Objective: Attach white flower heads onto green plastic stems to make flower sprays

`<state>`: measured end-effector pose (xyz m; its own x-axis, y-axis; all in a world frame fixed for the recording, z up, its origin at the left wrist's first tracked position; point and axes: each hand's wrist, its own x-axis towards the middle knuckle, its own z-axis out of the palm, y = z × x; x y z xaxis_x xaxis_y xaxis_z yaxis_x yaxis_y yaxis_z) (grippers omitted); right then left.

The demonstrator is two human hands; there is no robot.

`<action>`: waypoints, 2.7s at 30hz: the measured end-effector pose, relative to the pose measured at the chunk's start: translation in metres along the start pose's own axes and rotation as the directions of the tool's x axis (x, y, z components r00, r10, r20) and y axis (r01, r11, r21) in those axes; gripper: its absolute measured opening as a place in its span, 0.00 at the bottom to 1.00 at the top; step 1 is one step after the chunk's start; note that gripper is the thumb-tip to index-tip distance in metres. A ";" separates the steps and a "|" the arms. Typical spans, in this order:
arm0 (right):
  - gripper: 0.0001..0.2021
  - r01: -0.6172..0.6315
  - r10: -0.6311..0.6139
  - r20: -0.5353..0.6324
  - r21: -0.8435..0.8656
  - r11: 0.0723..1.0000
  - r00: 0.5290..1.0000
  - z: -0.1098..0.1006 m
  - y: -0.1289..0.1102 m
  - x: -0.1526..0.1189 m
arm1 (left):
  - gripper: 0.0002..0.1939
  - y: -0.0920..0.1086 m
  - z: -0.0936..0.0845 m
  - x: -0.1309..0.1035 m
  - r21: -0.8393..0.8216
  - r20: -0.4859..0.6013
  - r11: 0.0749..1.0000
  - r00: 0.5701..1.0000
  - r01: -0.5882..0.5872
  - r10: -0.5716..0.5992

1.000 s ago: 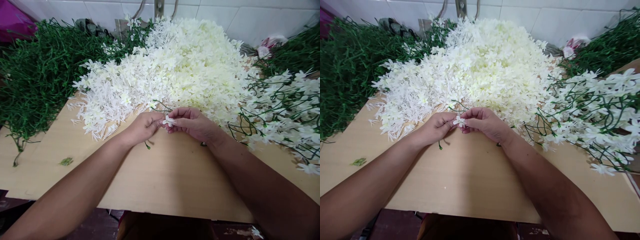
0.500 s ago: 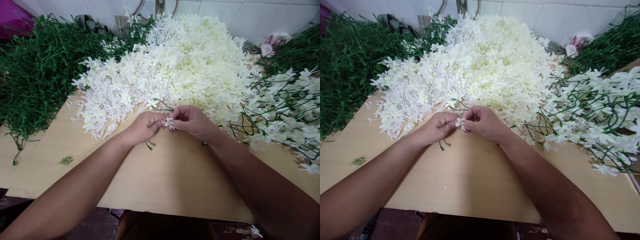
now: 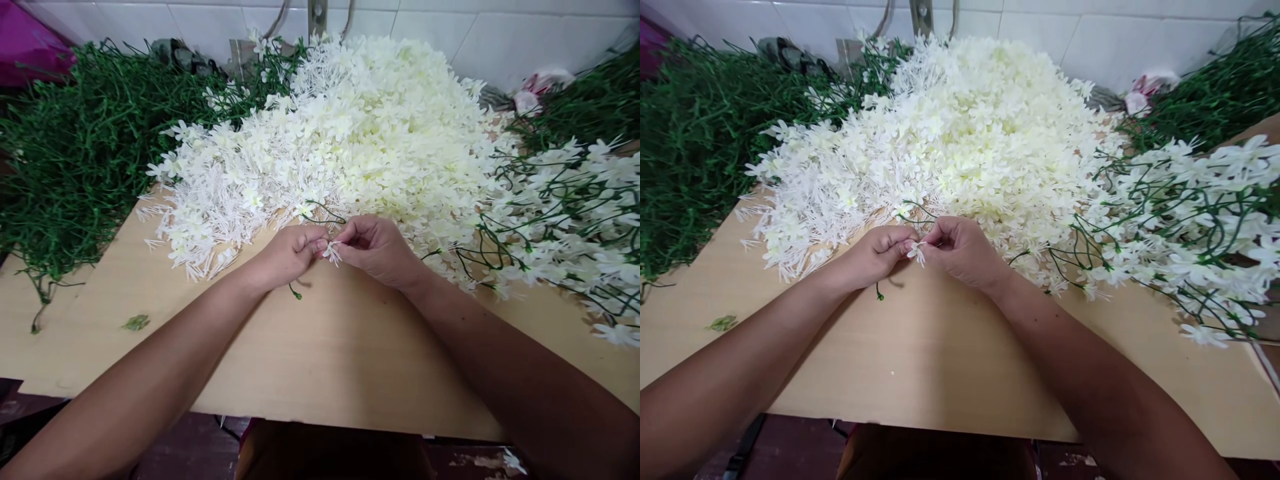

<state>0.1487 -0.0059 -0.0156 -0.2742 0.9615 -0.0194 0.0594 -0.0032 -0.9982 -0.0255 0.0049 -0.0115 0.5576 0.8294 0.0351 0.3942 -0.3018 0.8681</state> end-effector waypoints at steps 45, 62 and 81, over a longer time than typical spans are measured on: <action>0.04 -0.056 0.044 -0.038 -0.476 0.878 0.998 -0.056 -0.040 -0.013 | 0.14 0.011 -0.003 -0.009 0.087 -0.117 0.996 0.993 0.025 -0.015; 0.09 0.221 -0.483 0.046 -0.924 0.312 0.875 -0.058 -0.010 0.002 | 0.12 0.008 0.002 -0.008 0.003 -0.164 0.996 0.983 0.084 -0.082; 0.03 0.210 -0.319 -0.326 -0.327 0.921 0.890 -0.035 -0.024 -0.002 | 0.13 0.004 0.001 -0.008 0.452 -0.250 0.890 0.948 -0.067 0.198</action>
<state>0.1814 0.0015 0.0100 0.0504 0.9464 0.3191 0.3111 0.2887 -0.9054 -0.0277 -0.0036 -0.0085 0.4240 0.8438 0.3290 0.6433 -0.5363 0.5464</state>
